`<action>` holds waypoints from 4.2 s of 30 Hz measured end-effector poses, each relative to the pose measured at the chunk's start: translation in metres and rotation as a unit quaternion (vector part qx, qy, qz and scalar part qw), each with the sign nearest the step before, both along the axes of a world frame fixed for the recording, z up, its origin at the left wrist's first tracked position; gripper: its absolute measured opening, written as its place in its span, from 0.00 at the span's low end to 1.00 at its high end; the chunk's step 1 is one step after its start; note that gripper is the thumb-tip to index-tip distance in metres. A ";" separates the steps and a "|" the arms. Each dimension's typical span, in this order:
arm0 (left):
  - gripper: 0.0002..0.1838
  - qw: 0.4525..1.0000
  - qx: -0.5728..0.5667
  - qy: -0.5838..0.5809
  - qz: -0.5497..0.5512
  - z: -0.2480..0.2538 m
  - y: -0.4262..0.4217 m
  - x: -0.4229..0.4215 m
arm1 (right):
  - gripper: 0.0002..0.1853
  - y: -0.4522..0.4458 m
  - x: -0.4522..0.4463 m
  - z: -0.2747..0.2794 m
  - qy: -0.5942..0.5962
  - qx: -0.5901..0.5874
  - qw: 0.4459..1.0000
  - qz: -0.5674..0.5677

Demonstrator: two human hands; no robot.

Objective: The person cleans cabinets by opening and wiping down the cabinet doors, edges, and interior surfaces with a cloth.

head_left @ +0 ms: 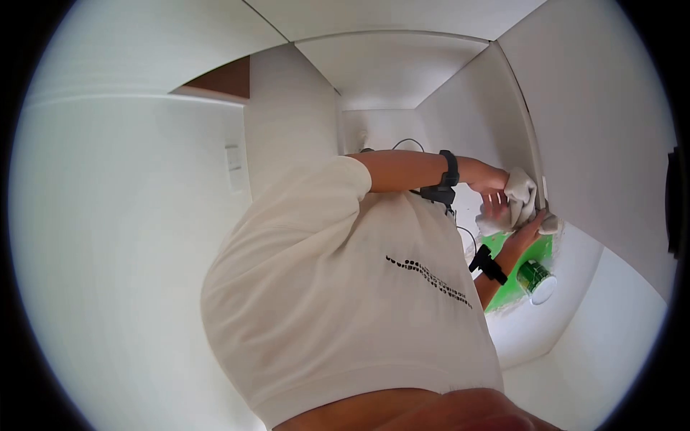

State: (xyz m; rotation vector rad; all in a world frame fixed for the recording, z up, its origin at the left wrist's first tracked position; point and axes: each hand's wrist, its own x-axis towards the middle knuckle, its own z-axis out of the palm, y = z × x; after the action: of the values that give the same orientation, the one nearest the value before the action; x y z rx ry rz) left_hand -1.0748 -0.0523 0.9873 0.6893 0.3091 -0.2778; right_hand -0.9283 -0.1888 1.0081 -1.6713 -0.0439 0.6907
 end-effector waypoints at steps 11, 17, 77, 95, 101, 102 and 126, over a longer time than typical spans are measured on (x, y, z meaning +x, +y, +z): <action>0.26 0.932 0.346 0.010 0.106 -0.062 -0.016 0.047 | 0.23 -0.023 -0.013 0.000 -0.300 -0.159 0.940 0.044; 0.23 0.802 0.591 0.083 -0.003 0.044 0.032 -0.022 | 0.22 0.053 -0.042 0.051 -0.372 -0.019 0.905 0.207; 0.29 0.515 0.835 0.081 0.175 0.038 0.097 -0.112 | 0.34 0.061 -0.121 0.033 -0.524 0.011 0.828 0.200; 0.27 0.350 0.903 -0.232 0.096 0.034 0.068 0.016 | 0.18 0.004 -0.012 0.027 -0.549 -0.175 0.811 -0.105; 0.23 0.434 0.849 -0.291 0.079 0.043 0.052 0.040 | 0.16 0.013 -0.015 0.019 -0.549 -0.231 0.801 -0.058; 0.24 0.429 0.845 -0.308 0.079 0.046 0.050 0.046 | 0.16 0.012 -0.020 0.023 -0.547 -0.241 0.800 -0.057; 0.16 0.588 0.739 -0.316 -0.094 0.075 0.049 0.030 | 0.17 0.005 -0.106 0.049 -0.352 -0.384 0.853 -0.036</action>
State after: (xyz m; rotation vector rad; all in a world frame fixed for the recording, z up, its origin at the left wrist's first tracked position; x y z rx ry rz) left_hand -1.0452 -0.0030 1.0622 2.4446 -0.3515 0.1327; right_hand -1.0343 -0.1838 1.0575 -2.6194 -0.2521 -0.0390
